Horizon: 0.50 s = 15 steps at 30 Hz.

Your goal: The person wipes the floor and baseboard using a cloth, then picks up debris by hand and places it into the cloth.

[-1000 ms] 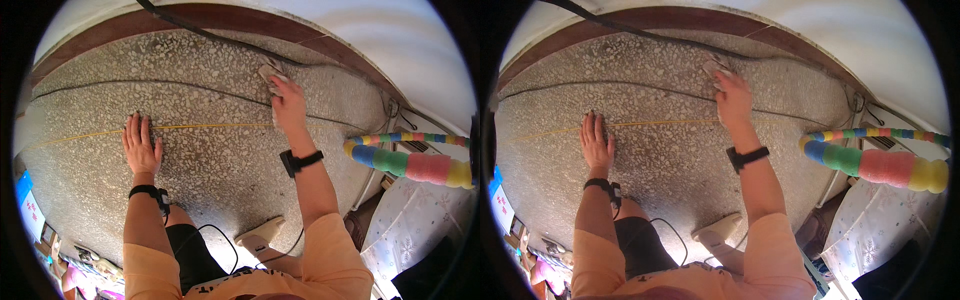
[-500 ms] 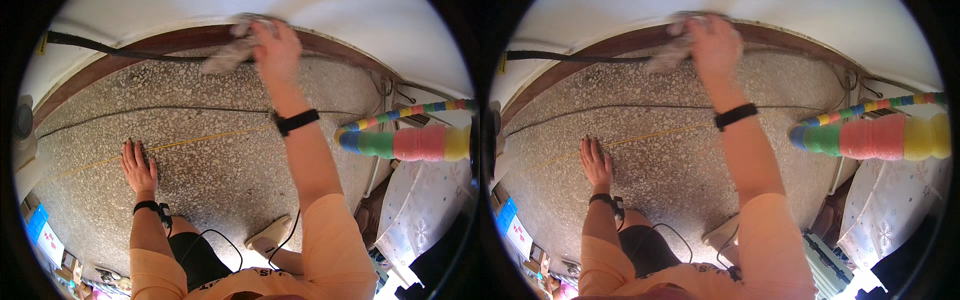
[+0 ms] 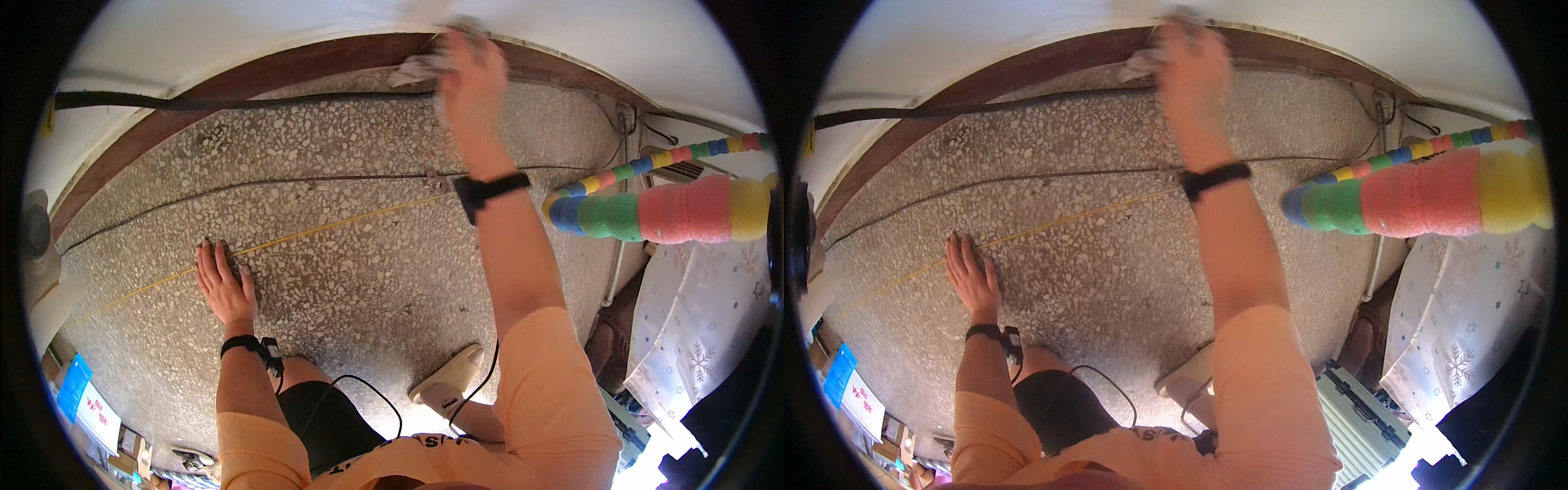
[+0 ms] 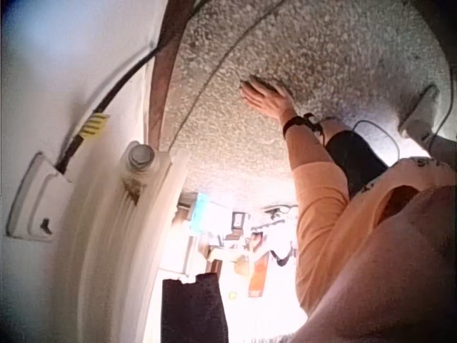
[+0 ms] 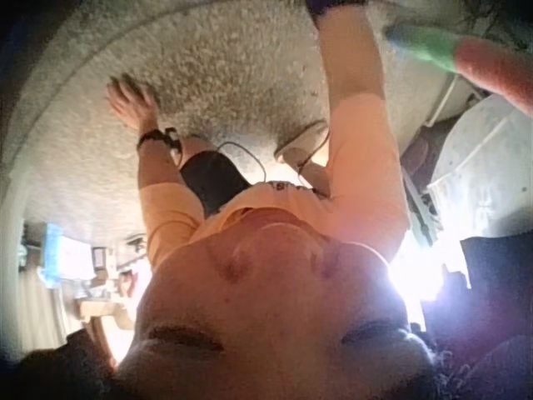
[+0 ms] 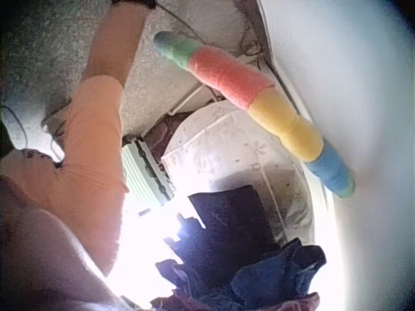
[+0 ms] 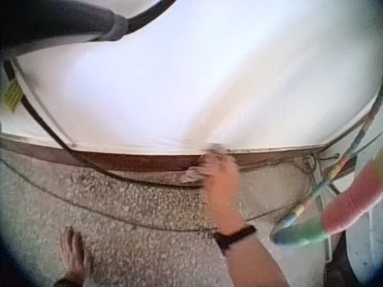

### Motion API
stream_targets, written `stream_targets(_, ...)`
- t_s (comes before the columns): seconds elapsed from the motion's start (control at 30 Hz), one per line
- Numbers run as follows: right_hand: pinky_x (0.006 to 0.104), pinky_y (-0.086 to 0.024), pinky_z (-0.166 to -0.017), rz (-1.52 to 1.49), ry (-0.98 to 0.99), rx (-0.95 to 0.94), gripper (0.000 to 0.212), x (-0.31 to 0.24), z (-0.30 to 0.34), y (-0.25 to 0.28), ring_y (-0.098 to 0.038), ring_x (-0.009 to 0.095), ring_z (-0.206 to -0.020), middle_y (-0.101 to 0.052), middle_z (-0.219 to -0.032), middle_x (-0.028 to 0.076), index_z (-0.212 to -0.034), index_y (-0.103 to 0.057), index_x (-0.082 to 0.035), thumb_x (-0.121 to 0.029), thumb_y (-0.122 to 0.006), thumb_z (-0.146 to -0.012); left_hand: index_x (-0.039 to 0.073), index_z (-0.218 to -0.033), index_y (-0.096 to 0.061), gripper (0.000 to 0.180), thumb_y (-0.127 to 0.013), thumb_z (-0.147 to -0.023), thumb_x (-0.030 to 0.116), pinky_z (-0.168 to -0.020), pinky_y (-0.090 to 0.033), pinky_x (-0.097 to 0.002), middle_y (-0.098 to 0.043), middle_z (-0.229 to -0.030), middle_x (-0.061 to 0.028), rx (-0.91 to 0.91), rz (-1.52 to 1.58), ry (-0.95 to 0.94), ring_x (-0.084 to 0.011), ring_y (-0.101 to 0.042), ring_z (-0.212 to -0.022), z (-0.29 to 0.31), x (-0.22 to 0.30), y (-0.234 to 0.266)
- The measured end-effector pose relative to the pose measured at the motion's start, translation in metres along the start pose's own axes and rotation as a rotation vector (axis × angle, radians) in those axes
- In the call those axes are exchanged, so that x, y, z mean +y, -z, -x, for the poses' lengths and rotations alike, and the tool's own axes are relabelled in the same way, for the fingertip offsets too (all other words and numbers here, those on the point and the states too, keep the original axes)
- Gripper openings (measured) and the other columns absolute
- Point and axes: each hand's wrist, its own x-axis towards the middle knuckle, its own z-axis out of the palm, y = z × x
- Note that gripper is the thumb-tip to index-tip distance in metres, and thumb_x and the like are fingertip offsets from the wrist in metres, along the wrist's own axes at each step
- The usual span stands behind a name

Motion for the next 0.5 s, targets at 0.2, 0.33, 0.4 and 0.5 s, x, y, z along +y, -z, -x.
stream_targets(0.2, 0.0394, -0.042, -0.091, -0.208, -0.346, 0.042, 0.047, -0.016, 0.047, 0.065, -0.055, 0.034, -0.103, -0.054, -0.119, 0.02, -0.116, -0.057, -0.005, 0.003, -0.056, -0.07, 0.014, -0.145, -0.03, 0.057, -0.028, -0.097, 0.044, -0.113, -0.02, -0.0486, -0.025, -0.152, -0.0105, -0.013, -0.013, 0.002, -0.0309, -0.02, -0.141, -0.002, 0.001, 0.0)
stream_targets(0.33, 0.0469, -0.043, -0.087, -0.391, -0.006, -0.271, 0.045, -0.116, 0.042, -0.03, -0.055, 0.029, -0.103, -0.061, -0.109, 0.009, -0.115, -0.062, -0.022, -0.005, -0.065, -0.074, 0.014, -0.145, -0.03, 0.057, -0.025, -0.097, 0.046, -0.113, -0.02, -0.0484, -0.025, -0.151, -0.0106, 0.002, -0.044, 0.008, -0.0313, -0.022, -0.14, -0.001, -0.008, 0.004)
stream_targets(0.4, 0.0499, -0.041, -0.092, -0.275, 0.218, -0.496, 0.038, -0.153, 0.046, -0.076, -0.052, 0.029, -0.112, -0.058, -0.117, 0.01, -0.118, -0.062, -0.019, -0.012, -0.061, -0.08, 0.014, -0.145, -0.03, 0.058, -0.024, -0.098, 0.046, -0.113, -0.021, -0.0483, -0.026, -0.151, -0.0106, 0.0, -0.028, -0.005, -0.0313, -0.022, -0.14, 0.0, -0.001, -0.008)
stream_targets(0.5, 0.0512, -0.04, -0.095, -0.178, 0.218, -0.573, 0.038, -0.146, 0.057, -0.109, -0.051, 0.03, -0.115, -0.055, -0.122, 0.011, -0.119, -0.062, -0.018, -0.013, -0.06, -0.081, 0.014, -0.145, -0.029, 0.059, -0.023, -0.098, 0.048, -0.113, -0.02, -0.0484, -0.026, -0.151, -0.0105, 0.012, 0.006, -0.023, -0.0314, -0.022, -0.14, -0.002, 0.004, -0.009)
